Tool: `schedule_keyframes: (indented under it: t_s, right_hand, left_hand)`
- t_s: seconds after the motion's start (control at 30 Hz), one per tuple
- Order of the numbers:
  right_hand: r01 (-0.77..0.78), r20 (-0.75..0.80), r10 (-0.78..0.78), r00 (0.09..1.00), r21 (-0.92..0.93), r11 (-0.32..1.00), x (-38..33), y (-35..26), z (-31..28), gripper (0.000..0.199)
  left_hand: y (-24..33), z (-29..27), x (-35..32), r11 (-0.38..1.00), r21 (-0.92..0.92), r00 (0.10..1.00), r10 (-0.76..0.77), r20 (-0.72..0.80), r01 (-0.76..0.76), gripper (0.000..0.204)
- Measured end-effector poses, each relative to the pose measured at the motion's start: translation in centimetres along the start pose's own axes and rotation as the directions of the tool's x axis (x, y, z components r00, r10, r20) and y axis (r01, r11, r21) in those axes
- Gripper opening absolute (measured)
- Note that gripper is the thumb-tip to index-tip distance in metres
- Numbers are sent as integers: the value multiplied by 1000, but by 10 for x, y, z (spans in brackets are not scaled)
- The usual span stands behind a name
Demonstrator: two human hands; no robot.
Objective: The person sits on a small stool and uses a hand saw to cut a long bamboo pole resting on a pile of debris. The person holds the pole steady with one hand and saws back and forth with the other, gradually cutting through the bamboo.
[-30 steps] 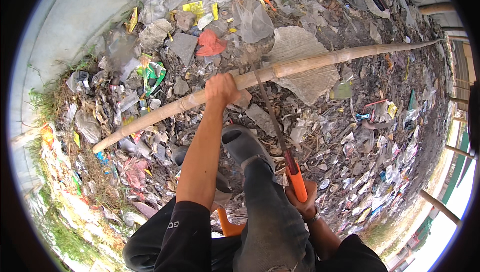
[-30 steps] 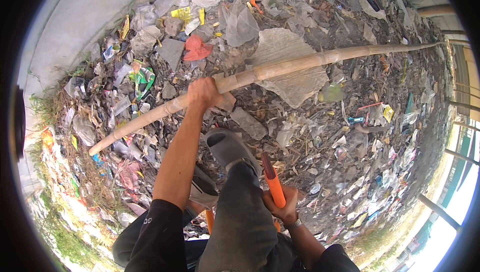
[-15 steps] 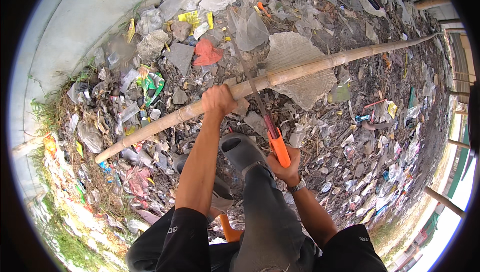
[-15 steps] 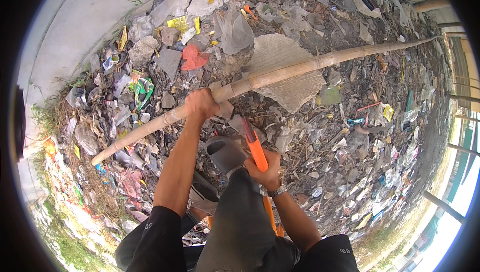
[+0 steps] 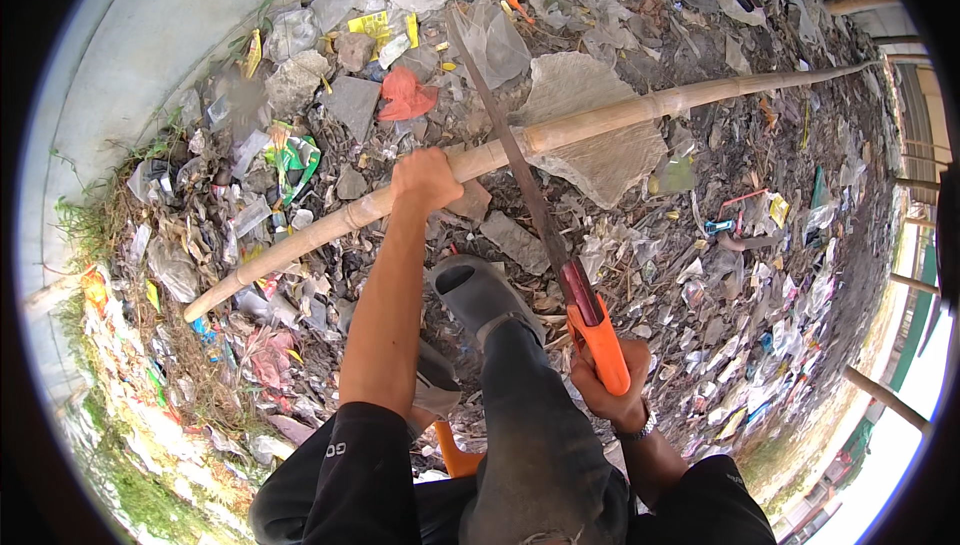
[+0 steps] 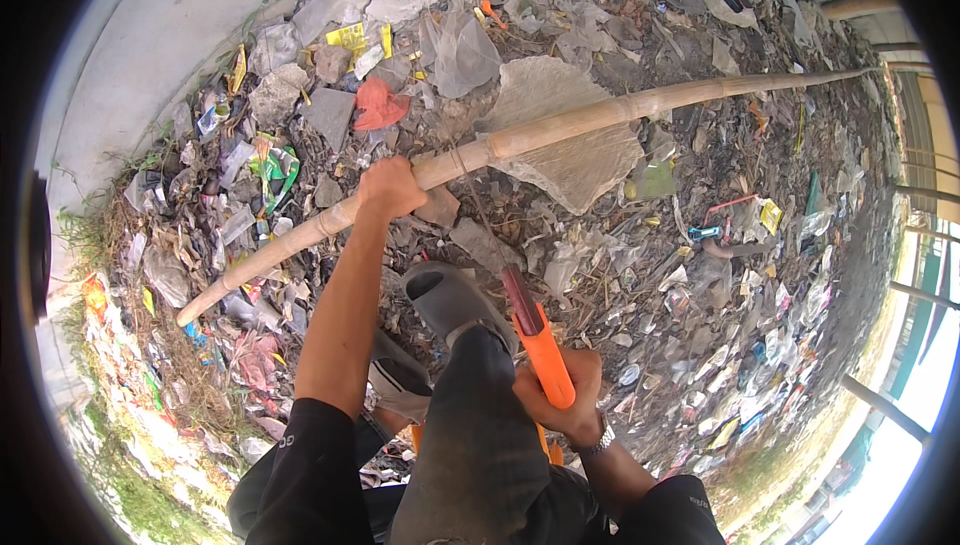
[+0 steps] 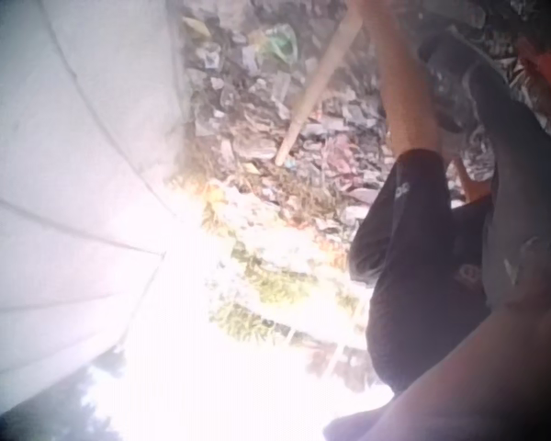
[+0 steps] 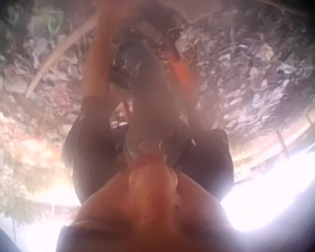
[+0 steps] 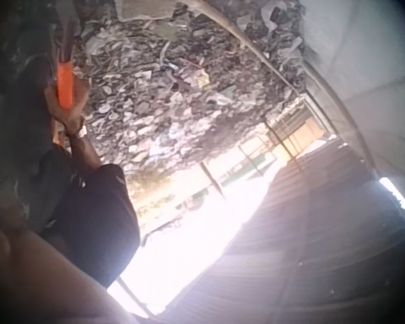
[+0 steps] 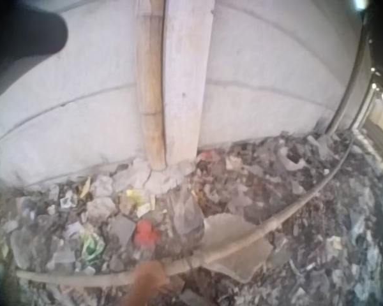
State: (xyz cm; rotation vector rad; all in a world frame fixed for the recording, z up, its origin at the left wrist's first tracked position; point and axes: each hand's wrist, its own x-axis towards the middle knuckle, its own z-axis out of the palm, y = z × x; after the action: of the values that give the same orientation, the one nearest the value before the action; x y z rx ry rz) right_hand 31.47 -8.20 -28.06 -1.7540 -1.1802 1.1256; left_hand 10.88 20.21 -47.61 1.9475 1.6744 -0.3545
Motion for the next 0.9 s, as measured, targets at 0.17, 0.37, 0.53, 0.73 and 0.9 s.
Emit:
schedule_keyframes:
  t_s: [0.17,0.37,0.53,0.73,0.9]
  right_hand:
    - [-105,3,105,994,-37,994,-13,41,17,14]
    - [-117,21,119,993,-67,991,-12,35,20,14]
    - [-159,6,160,987,-78,984,-48,38,4,14]
    - [-213,23,215,976,-64,975,-54,38,1,16]
    - [-88,6,89,996,-62,994,-36,66,3,19]
  left_hand:
    - [-4,-12,8,1000,-20,994,13,111,-11,48]
    - [-1,-17,7,1000,-29,992,11,125,-7,50]
    - [-1,-19,3,1000,-24,995,8,99,-5,50]
    - [2,-16,10,1000,-3,995,-13,103,13,46]
    - [-3,-18,15,999,35,998,10,62,-12,43]
